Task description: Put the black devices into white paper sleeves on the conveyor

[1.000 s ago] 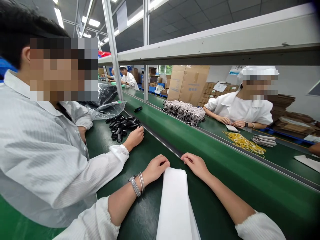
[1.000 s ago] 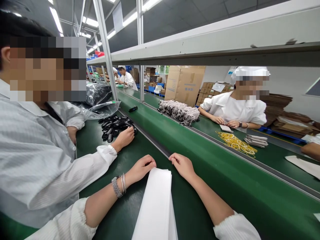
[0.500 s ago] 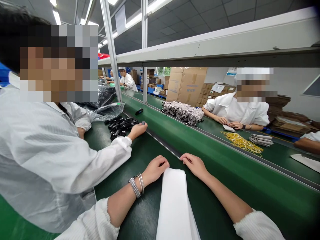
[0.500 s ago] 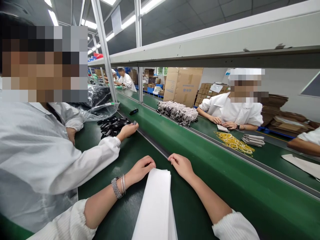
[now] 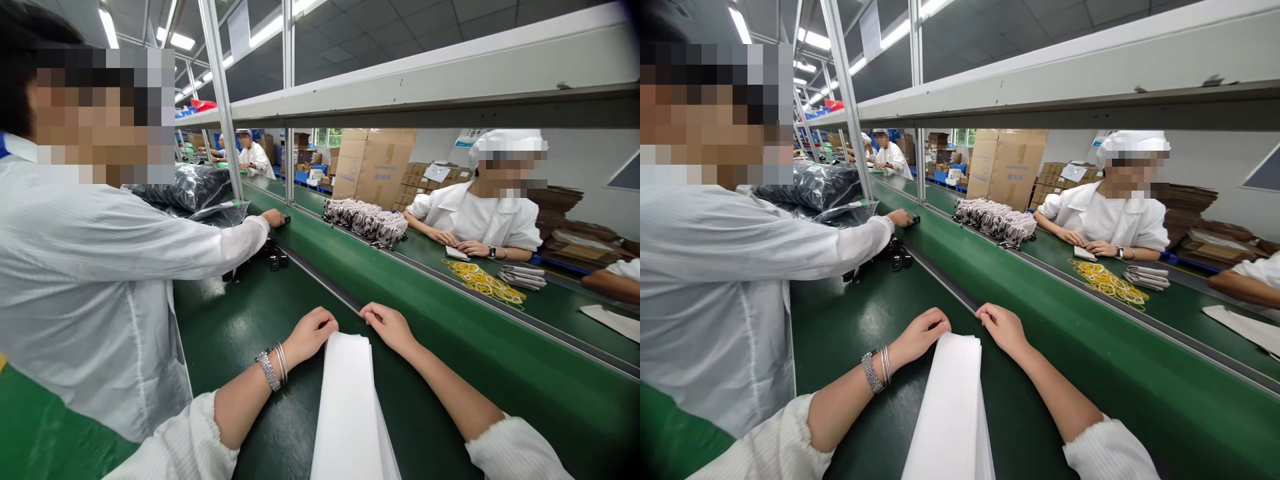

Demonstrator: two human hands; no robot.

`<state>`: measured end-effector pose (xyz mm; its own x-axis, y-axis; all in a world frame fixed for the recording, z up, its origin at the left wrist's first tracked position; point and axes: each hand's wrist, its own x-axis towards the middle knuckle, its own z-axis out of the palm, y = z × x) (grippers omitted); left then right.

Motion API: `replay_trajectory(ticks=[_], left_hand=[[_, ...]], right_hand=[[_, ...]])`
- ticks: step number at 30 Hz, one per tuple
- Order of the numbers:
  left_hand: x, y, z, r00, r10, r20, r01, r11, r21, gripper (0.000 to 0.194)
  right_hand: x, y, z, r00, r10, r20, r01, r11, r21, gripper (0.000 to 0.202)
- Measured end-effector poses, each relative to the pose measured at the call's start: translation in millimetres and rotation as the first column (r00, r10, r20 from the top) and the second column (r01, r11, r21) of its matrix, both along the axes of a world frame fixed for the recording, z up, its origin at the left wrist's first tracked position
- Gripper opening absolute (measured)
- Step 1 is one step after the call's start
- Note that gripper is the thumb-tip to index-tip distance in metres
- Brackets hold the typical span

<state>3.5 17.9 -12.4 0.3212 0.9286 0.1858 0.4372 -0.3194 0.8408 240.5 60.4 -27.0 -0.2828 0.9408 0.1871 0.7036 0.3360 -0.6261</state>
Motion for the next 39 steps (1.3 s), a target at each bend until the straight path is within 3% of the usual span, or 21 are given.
replay_trajectory(ticks=[39], left_hand=[[0.6, -4.4, 2.0, 1.0, -0.01, 0.029, 0.009, 1.0, 0.023, 0.024]], right_hand=[[0.1, -4.8, 3.0, 1.0, 0.002, 0.012, -0.002, 1.0, 0.013, 0.026]])
